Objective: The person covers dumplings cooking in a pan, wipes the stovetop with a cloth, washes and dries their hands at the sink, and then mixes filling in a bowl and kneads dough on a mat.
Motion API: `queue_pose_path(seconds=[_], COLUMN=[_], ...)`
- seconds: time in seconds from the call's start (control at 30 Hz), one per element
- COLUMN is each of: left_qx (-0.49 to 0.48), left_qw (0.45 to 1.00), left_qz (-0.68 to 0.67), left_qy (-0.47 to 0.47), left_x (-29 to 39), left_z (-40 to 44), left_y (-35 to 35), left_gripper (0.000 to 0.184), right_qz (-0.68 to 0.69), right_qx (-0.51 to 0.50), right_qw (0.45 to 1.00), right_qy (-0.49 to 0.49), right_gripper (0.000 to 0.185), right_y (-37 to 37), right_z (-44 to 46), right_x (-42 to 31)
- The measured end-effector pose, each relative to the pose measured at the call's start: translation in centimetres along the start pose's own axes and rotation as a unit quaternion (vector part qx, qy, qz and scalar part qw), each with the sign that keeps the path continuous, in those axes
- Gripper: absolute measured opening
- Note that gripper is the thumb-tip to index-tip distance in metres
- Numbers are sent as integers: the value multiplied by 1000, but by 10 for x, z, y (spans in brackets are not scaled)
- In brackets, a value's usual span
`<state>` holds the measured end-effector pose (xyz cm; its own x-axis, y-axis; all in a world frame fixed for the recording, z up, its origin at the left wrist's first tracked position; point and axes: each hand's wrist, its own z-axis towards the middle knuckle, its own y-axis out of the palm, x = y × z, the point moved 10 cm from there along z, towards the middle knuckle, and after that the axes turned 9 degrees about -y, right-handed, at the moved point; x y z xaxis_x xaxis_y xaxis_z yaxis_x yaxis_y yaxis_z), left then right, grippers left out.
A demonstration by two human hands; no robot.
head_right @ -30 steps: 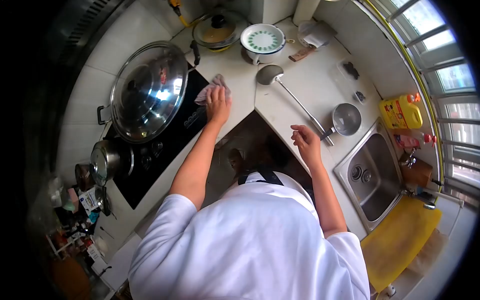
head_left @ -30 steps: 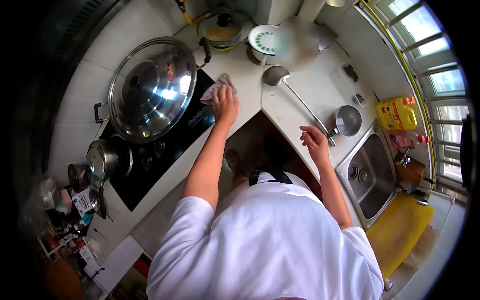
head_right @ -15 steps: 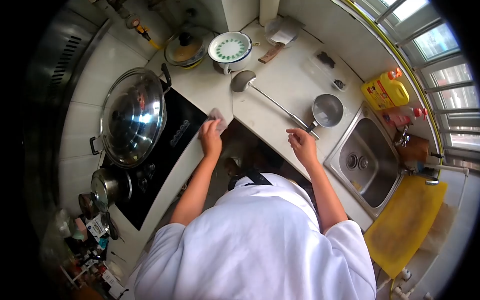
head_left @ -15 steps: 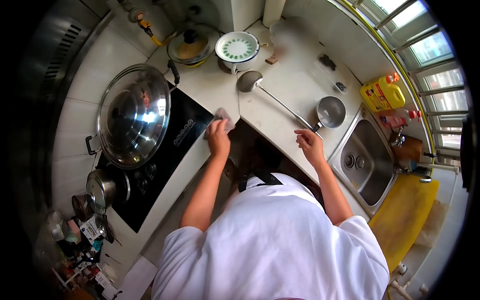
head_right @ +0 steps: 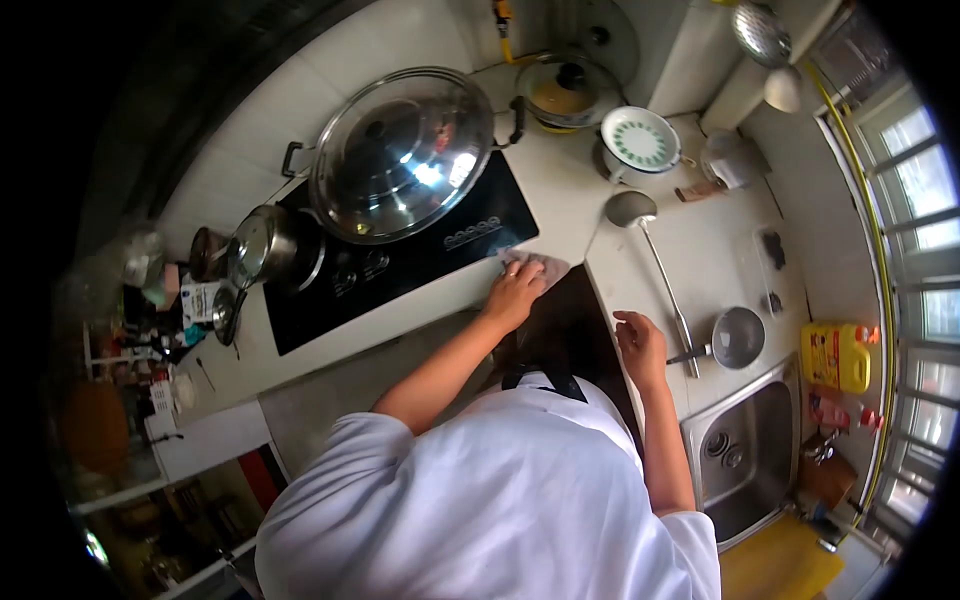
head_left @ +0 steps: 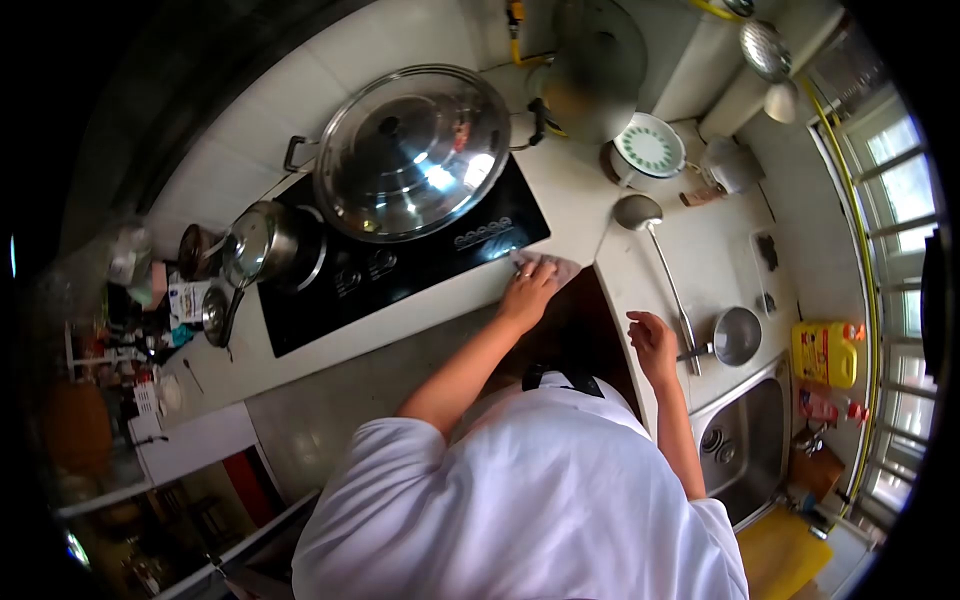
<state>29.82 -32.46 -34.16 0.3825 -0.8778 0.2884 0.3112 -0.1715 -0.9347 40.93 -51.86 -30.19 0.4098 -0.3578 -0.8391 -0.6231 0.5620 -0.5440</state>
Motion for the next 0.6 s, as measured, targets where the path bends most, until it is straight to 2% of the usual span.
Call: queue_pose_path(seconds=[0.07, 0.13, 0.23, 0.47, 0.6], left_qx=[2, -3, 20, 129, 188], left_qw=[996, 990, 976, 932, 870], left_qz=[-27, -24, -7, 55, 50], left_qy=[-82, -141, -216, -333, -453], left_x=[-37, -70, -112, -190, -244], left_z=[-24, -52, -94, -184, -237], left_y=[-19, -38, -57, -113, -141], left_gripper=[8, 7, 6, 8, 17], right_qz=[0, 48, 50, -7, -27], right_qx=[-14, -42, -72, -126, -159], right_qw=[1000, 997, 996, 988, 977], right_qy=[-12, 38, 20, -84, -139], right_gripper=[18, 18, 18, 17, 17], right_y=[7, 19, 36, 72, 91], right_z=[3, 7, 18, 42, 43], right_x=[-2, 2, -20, -68, -82])
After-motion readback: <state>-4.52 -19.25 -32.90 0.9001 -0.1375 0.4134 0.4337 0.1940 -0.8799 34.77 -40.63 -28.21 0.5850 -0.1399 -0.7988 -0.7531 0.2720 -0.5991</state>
